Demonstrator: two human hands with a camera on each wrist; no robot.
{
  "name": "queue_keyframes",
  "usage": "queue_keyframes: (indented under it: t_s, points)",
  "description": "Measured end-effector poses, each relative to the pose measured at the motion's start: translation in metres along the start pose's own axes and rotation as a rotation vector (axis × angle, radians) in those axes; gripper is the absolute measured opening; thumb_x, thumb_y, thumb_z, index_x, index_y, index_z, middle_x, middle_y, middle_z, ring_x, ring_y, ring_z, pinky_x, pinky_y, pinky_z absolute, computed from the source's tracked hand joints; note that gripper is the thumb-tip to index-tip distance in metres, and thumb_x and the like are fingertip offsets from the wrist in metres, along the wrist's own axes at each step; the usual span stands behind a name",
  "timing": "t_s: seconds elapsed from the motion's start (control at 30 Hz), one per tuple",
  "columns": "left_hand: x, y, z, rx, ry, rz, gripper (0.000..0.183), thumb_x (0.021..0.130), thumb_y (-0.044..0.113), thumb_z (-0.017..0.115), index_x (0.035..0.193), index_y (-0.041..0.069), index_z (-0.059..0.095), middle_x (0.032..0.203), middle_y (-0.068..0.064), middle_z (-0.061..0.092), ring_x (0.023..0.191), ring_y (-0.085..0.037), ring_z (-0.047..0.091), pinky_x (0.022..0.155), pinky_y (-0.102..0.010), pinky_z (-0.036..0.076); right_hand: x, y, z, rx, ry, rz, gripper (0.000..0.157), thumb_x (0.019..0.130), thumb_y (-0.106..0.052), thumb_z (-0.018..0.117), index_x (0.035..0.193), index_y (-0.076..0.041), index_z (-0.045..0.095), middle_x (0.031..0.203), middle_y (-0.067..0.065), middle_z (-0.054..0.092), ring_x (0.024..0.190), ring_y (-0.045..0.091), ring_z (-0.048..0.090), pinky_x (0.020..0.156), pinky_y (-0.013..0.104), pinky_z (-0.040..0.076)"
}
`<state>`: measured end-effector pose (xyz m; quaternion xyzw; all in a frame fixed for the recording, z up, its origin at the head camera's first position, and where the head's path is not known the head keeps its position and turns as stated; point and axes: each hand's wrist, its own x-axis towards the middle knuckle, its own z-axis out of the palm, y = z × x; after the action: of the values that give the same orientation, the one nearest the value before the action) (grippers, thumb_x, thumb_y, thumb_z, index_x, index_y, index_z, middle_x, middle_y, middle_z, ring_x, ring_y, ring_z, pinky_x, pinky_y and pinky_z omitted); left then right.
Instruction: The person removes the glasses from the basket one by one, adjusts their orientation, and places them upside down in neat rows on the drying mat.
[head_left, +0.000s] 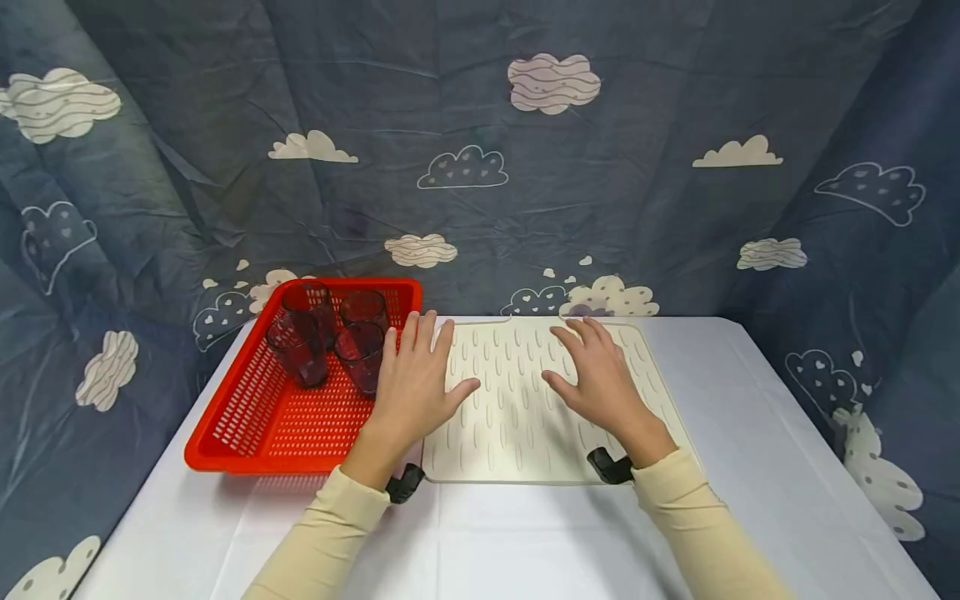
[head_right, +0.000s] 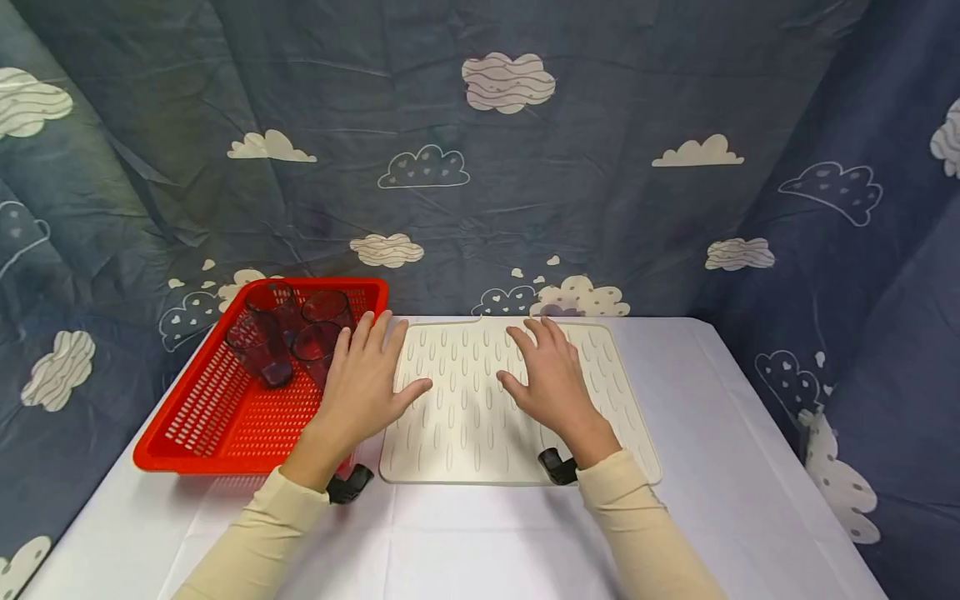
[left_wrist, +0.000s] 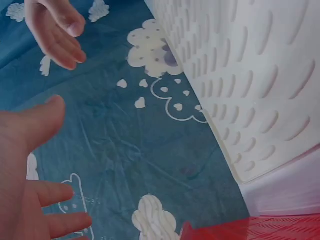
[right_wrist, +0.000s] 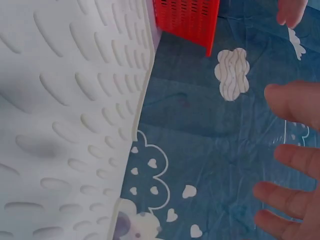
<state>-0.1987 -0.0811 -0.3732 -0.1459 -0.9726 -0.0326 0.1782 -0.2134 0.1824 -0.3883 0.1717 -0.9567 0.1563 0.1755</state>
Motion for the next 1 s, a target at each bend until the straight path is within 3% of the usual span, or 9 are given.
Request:
queue_keyframes:
  t_s: [0.17,0.4,0.6,0.77,1.0]
  points:
    - [-0.005,-0.002,-0.009,-0.082,0.001,0.065,0.076,0.086,0.054,0.068,0.145,0.010,0.048,0.152,-0.017,0.044,0.143,-0.038,0.040,0.117,-0.057,0.034,-0.002,0.003,-0.002,0.025,0.012,-0.021,0.057,0.086,-0.028,0.075,0.135,-0.005,0.056,0.142,0.023,0.051,0.136,0.044,0.043,0.107,0.064,0.039]
    - [-0.014,-0.015,-0.033,-0.205,0.000,0.150,0.063,0.086,0.039,0.074,0.139,0.011,0.055,0.145,-0.013,0.054,0.135,-0.032,0.051,0.108,-0.054,0.046,-0.004,0.007,-0.006,0.068,-0.019,-0.023,0.064,0.088,-0.024,0.073,0.142,-0.003,0.048,0.140,0.021,0.054,0.133,0.042,0.047,0.110,0.059,0.039]
    - [-0.020,-0.036,-0.049,-0.186,-0.003,0.183,0.061,0.085,0.035,0.076,0.137,0.009,0.057,0.143,-0.013,0.056,0.133,-0.031,0.052,0.101,-0.053,0.051,-0.006,0.012,-0.010,0.076,-0.026,-0.035,0.060,0.087,-0.021,0.074,0.140,-0.003,0.050,0.140,0.021,0.055,0.132,0.042,0.048,0.109,0.059,0.039]
    - [-0.016,-0.058,-0.057,-0.137,-0.009,0.209,0.060,0.085,0.032,0.076,0.136,0.007,0.057,0.141,-0.014,0.056,0.131,-0.033,0.052,0.101,-0.053,0.051,-0.007,0.013,-0.011,0.067,-0.026,-0.066,0.050,0.088,-0.020,0.073,0.132,-0.003,0.058,0.134,0.021,0.058,0.128,0.043,0.049,0.106,0.059,0.040]
    - [-0.001,-0.093,-0.065,-0.133,-0.125,0.179,0.060,0.086,0.031,0.075,0.137,0.007,0.056,0.142,-0.015,0.055,0.131,-0.035,0.053,0.104,-0.055,0.049,-0.007,0.015,-0.010,0.058,-0.033,-0.077,0.044,0.087,-0.019,0.074,0.127,-0.002,0.062,0.129,0.020,0.062,0.125,0.043,0.052,0.105,0.059,0.041]
